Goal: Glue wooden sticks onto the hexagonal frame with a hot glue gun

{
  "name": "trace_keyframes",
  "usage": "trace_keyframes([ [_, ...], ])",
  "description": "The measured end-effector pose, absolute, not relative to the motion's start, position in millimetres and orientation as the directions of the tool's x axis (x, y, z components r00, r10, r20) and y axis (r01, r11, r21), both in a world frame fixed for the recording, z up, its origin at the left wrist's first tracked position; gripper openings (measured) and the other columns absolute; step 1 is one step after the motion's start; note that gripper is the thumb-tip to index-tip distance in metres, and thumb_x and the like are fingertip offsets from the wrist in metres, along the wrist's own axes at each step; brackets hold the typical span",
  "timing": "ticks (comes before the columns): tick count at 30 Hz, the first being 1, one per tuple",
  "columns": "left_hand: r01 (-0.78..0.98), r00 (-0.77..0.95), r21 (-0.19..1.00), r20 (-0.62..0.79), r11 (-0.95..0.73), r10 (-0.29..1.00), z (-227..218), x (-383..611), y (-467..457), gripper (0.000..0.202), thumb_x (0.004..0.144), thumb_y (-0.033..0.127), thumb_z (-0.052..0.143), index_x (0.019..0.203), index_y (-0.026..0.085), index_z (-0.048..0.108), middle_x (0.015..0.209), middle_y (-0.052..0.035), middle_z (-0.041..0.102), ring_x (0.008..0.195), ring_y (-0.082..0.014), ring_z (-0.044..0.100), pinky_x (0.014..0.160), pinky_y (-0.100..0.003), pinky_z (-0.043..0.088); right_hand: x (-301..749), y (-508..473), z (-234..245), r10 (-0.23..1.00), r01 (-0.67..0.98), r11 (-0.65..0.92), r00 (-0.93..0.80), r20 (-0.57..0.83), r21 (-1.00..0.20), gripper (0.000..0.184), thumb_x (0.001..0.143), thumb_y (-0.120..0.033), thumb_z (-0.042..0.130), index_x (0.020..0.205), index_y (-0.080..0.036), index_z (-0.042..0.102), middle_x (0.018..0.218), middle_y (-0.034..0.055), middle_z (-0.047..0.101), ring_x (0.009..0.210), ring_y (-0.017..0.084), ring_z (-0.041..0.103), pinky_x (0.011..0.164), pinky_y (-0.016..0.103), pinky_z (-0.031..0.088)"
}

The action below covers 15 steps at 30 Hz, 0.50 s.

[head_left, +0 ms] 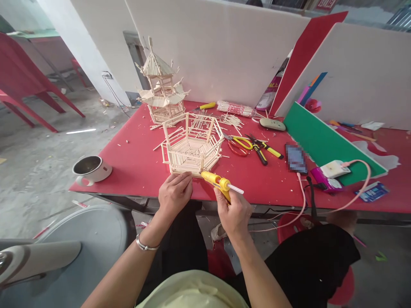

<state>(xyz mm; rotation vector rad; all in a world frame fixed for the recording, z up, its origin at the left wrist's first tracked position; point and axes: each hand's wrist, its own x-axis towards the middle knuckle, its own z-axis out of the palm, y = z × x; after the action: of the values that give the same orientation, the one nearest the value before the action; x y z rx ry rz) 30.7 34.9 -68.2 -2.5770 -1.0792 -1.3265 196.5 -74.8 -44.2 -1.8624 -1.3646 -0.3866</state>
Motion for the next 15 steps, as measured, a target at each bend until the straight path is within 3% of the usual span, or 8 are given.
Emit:
trace_keyframes([
  [15,0.61,0.403,0.26,0.712,-0.749,0.575,-65.8,30.5,36.3,0.02,0.084,0.014,0.064,0.099,0.022,0.074,0.108,-0.0016,0.076,0.088,-0.0195,0.07,0.085,-0.035,0.056,198.9,-75.9,-50.1,0.629,0.888,-0.075,0.396,0.669,-0.455,0.03,0.092,-0.043,0.06,0.1,-0.016,0.069,0.078,0.0055,0.072,0.07,0.015,0.068,0.062,0.022,0.045],
])
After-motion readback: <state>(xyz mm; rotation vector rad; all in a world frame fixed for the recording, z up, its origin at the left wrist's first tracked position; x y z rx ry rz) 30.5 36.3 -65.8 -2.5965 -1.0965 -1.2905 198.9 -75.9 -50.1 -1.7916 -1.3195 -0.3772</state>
